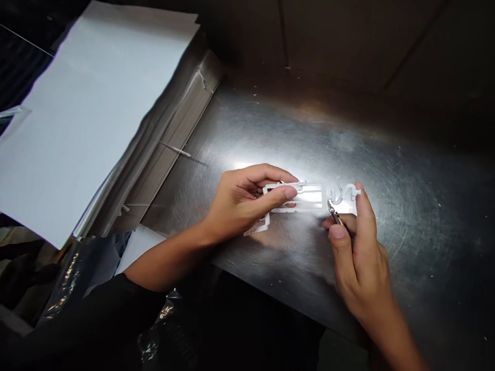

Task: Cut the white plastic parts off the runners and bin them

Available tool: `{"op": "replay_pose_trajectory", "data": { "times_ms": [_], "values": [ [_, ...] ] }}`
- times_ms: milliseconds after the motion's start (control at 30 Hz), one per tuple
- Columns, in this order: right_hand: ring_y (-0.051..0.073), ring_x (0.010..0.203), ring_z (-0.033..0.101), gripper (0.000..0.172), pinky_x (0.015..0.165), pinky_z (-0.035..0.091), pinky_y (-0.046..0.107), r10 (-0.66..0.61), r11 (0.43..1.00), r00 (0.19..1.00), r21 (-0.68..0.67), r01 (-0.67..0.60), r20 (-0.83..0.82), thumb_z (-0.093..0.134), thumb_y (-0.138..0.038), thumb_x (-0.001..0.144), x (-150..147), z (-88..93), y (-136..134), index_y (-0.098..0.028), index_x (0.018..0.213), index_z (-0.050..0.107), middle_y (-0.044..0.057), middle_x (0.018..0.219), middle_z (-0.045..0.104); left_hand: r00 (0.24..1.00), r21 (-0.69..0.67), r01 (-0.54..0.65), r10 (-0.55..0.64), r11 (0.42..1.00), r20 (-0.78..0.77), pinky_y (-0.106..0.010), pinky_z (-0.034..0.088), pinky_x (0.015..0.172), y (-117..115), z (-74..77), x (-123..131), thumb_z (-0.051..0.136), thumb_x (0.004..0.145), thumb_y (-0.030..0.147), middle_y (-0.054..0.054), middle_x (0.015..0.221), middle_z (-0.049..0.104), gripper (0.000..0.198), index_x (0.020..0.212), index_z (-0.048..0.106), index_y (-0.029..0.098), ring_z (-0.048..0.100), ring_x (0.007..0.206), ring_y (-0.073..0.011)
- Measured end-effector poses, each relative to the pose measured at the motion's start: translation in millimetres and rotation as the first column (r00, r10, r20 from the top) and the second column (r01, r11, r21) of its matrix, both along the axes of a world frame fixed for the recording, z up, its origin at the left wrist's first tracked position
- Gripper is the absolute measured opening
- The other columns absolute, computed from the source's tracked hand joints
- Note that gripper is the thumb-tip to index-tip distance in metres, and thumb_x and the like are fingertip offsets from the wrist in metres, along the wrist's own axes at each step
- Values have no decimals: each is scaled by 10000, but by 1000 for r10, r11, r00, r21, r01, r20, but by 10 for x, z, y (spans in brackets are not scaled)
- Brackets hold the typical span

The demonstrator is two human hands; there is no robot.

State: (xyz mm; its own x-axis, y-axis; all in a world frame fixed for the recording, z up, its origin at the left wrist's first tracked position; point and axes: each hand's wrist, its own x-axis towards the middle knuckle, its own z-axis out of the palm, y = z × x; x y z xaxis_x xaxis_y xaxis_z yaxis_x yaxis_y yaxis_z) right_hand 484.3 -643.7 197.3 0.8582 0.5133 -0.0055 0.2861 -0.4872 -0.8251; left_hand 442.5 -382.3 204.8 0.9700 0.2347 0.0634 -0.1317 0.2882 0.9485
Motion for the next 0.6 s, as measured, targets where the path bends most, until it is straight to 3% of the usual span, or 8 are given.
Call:
{"op": "replay_pose_trajectory", "data": {
  "times_ms": [267, 433, 600],
  "values": [
    [303, 985, 790, 708, 945, 637, 496, 5, 1000, 1000, -16, -6, -5, 499, -677, 1320, -6, 27, 38, -354, 1920, 311, 48, 1193, 794, 999, 72, 10, -7, 997, -47, -272, 746, 851, -2, 11, -14, 1025, 953, 348, -13, 1047, 869, 215, 1059, 908, 202, 821, 919, -154],
    [299, 990, 789, 737, 890, 655, 452, 26, 999, 999, -45, -25, 28, 477, -668, 1326, 9, 43, 55, -276, 1924, 297, 58, 1157, 793, 996, 114, 8, 2, 993, -86, -308, 760, 853, -3, 36, -11, 1022, 949, 449, -31, 1059, 869, 303, 1060, 902, 194, 828, 941, -179],
    [280, 1003, 789, 733, 888, 648, 422, 34, 998, 997, -48, -31, 72, 460, -646, 1339, 5, 62, 52, -239, 1923, 284, 50, 1136, 788, 998, 97, 16, -9, 995, -69, -286, 752, 846, -3, 47, -15, 1026, 950, 386, -17, 1042, 865, 243, 1045, 905, 198, 817, 926, -160]
  ]
}}
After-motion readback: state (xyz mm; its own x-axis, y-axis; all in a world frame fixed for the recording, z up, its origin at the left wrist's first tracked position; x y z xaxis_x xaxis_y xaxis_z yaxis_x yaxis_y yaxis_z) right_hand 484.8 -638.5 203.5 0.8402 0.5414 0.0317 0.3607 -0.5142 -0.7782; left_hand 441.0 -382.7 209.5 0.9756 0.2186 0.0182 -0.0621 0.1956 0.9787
